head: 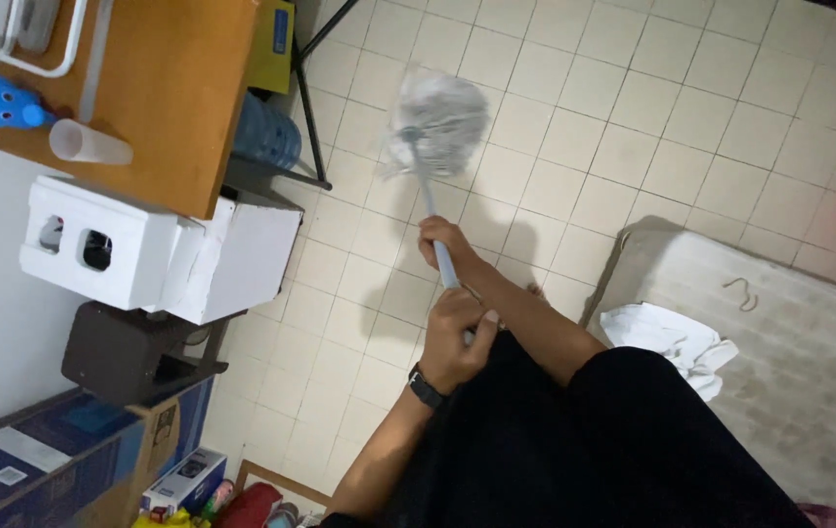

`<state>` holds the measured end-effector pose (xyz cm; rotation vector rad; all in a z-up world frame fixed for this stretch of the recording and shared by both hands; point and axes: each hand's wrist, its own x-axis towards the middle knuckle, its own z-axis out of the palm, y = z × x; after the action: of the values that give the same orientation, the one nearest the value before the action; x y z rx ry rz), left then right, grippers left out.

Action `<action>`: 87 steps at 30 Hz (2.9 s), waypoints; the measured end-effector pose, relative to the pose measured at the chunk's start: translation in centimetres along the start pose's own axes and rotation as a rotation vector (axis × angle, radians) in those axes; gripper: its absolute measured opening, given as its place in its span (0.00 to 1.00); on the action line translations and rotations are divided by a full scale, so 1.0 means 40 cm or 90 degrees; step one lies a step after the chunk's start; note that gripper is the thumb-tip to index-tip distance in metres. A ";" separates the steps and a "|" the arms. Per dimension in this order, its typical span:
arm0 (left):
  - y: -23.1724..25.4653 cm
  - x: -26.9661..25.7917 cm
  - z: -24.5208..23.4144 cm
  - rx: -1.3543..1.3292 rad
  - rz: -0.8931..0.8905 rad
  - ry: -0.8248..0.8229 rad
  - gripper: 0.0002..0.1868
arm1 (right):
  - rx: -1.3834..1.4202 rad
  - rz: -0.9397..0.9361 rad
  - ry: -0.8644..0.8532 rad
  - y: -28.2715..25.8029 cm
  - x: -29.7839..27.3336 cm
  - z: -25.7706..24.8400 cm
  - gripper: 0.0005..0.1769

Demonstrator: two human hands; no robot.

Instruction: The person mops a tiled floor in a cluttered room using a grey duster mop. They move the mop back and forth across the floor, navigating around a bed, a desk, and various items on the floor.

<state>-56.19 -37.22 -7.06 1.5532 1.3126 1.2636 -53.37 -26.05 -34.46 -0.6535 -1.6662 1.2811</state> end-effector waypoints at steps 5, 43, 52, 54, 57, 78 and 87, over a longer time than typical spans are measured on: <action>0.040 -0.042 0.069 0.128 -0.009 -0.058 0.22 | 0.068 0.023 -0.132 -0.150 -0.026 -0.026 0.23; -0.088 0.004 -0.285 -0.210 0.114 -0.182 0.25 | -0.362 -0.050 0.180 -0.025 0.017 0.073 0.24; -0.431 0.073 -0.522 0.010 0.008 0.072 0.26 | -0.332 0.159 0.096 0.096 0.404 0.432 0.13; -0.448 0.087 -0.537 0.018 -0.005 0.105 0.26 | -0.296 0.179 0.071 0.122 0.444 0.462 0.15; -0.427 0.096 -0.550 0.068 -0.022 0.163 0.26 | -0.291 0.217 -0.012 0.114 0.465 0.490 0.12; 0.065 -0.221 -0.090 -0.137 0.112 -0.141 0.24 | -0.235 0.027 0.012 -0.184 -0.234 0.140 0.16; 0.242 -0.335 0.041 -0.282 0.113 -0.444 0.17 | -0.305 -0.008 0.253 -0.326 -0.581 -0.039 0.20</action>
<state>-52.07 -52.24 -1.30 1.5866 0.4283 0.8940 -40.05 -48.76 -29.94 -1.1001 -1.6354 0.6769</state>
